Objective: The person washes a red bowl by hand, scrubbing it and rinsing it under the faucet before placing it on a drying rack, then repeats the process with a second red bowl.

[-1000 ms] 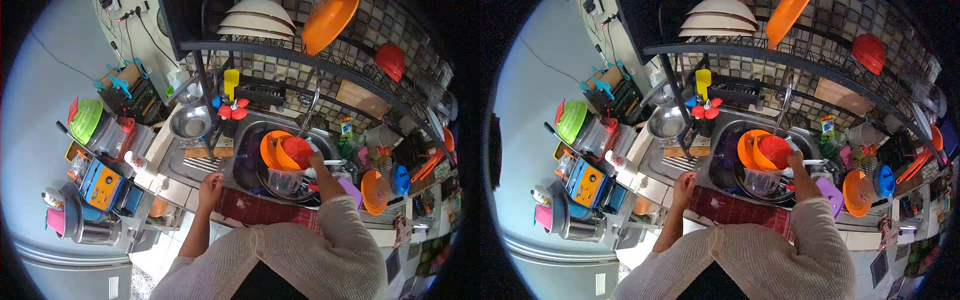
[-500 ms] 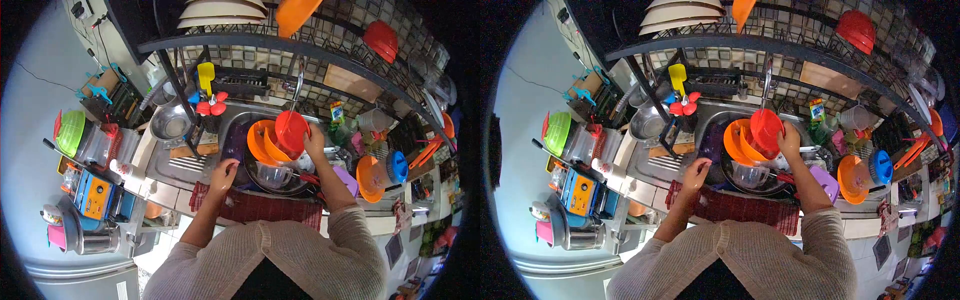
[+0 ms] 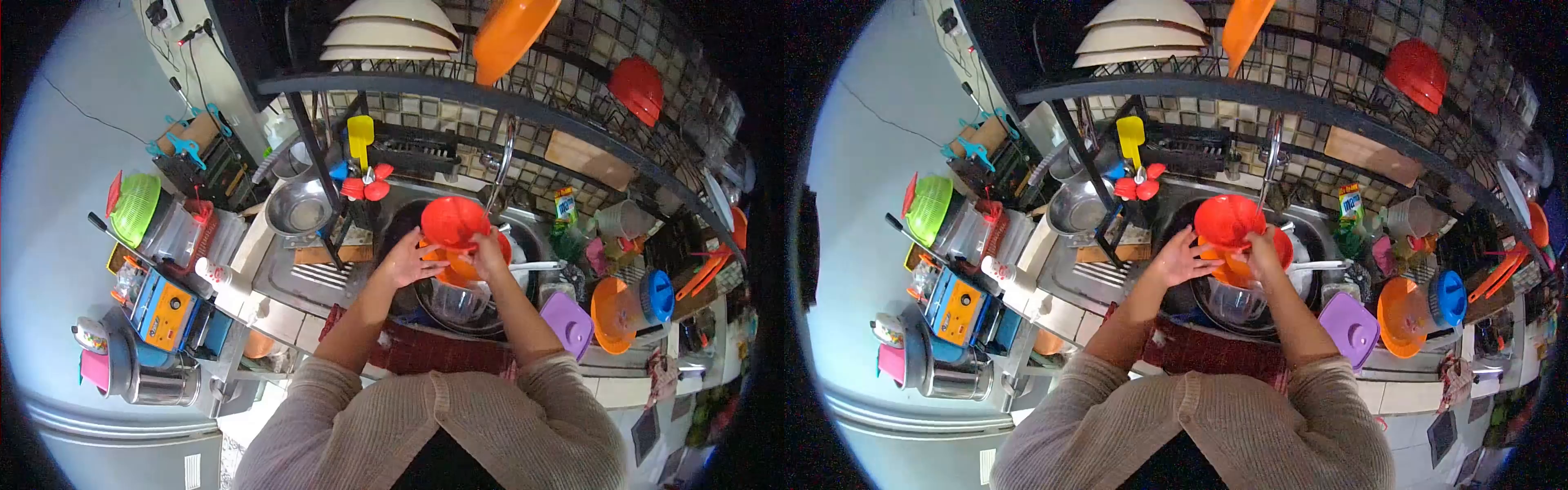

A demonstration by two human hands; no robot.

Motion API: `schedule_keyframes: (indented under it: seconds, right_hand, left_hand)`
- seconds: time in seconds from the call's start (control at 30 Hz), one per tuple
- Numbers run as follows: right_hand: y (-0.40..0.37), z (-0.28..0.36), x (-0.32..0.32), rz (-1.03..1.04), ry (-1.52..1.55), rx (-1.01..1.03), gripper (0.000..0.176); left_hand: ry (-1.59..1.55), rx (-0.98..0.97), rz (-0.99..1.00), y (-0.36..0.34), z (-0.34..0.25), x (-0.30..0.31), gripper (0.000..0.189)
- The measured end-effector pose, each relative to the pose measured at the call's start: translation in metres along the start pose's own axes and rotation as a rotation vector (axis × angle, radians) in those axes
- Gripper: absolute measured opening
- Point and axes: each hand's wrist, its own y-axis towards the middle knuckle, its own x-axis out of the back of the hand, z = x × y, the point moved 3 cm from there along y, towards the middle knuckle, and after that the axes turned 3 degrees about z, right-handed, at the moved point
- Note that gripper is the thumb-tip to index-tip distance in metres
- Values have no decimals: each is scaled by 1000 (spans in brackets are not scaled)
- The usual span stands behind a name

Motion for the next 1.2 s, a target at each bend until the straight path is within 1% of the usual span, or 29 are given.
schedule_keyframes:
  seconds: [0.03, 0.07, 0.1, 0.17, 0.2, 0.23, 0.3, 0.33, 0.37, 0.4, 0.43, 0.47, 0.5, 0.57, 0.6, 0.67, 0.7, 0.73, 0.77, 0.8, 0.83, 0.87, 0.9, 0.93, 0.97, 1.03, 1.13, 1.17, 1.2]
  right_hand:
    - [-18, 18, -17, -104, -206, 157, 27]
    - [14, 0, 10, -79, -486, 478, 31]
    - [11, 4, 12, -85, -486, 477, 31]
    - [-9, 31, 2, -94, -1108, 805, 32]
    - [-16, 38, -1, -79, -1158, 746, 30]
    - [-19, 45, 2, -88, -1159, 744, 30]
    - [-27, 59, 5, 23, -1426, 1080, 27]
    - [-24, 63, 12, 82, -1510, 1125, 28]
    - [-25, 66, 19, 75, -1516, 1126, 28]
    - [-26, 67, 25, 55, -1507, 1130, 29]
    - [-31, 70, 25, 36, -1497, 1134, 30]
    - [-39, 75, 29, 81, -1420, 1071, 35]
    - [-40, 72, 32, 78, -1422, 1071, 35]
    - [-38, 65, 44, -68, -1244, 1140, 39]
    - [-34, 57, 50, -70, -1246, 1139, 39]
    - [-22, 37, 72, 50, -497, 784, 46]
    - [-27, 37, 73, 48, -500, 778, 46]
    - [-30, 34, 76, -26, -158, 483, 41]
    - [-35, 29, 76, -99, 179, 183, 38]
    - [-36, 35, 69, -3, 266, 104, 41]
    - [-35, 35, 69, -6, 266, 99, 41]
    - [-34, 36, 67, 74, 385, 88, 40]
    - [-33, 36, 64, 155, 505, 77, 38]
    - [-32, 36, 63, 157, 505, 74, 38]
    - [-31, 37, 62, 153, 475, 88, 38]
    - [-29, 38, 58, 147, 417, 115, 37]
    - [-27, 42, 49, 146, 369, 165, 37]
    - [-27, 42, 44, 151, 366, 158, 37]
    - [-33, 46, 34, 130, 319, 191, 37]
  left_hand:
    - [-148, 63, 2, 9, -3, -5, 58]
    - [-187, 27, -7, 18, -5, -6, 68]
    - [-187, 33, -5, 26, -7, -7, 68]
    - [-276, 95, 138, 44, -14, -16, 74]
    - [-257, 106, 58, 48, -21, -27, 85]
    - [-256, 114, 62, 55, -28, -32, 85]
    - [-421, 164, 57, 69, -36, -41, 89]
    - [-478, 54, 21, 78, -37, -44, 70]
    - [-477, 58, 28, 85, -34, -50, 70]
    - [-347, -2, -48, 93, -32, -52, 58]
    - [-217, -63, -124, 104, -29, -47, 46]
    - [-274, -34, -167, 121, -23, -34, 33]
    - [-273, -32, -164, 125, -19, -37, 33]
    - [-257, -3, -120, 134, -8, -45, 33]
    - [-240, -3, -115, 147, -1, -35, 37]
    - [-251, -13, -102, 156, 9, -40, 42]
    - [-261, -28, -88, 160, 14, -41, 47]
    - [-248, -10, -97, 163, 20, -40, 58]
    - [-253, -8, -98, 166, 26, -40, 58]
    - [-236, -27, -132, 166, 30, -41, 57]
    - [-217, -47, -167, 164, 34, -41, 55]
    - [-220, -46, -169, 161, 40, -41, 55]
    - [-153, -125, -307, 155, 47, -38, 53]
    - [-86, -205, -443, 146, 49, -38, 51]
    - [-88, -209, -447, 147, 57, -34, 51]
    - [-115, -408, -415, 157, 67, -11, 45]
    - [75, -447, -488, 142, 59, -8, 44]
    - [70, -452, -495, 136, 55, -10, 44]
    - [85, -517, -442, 132, 52, -9, 43]
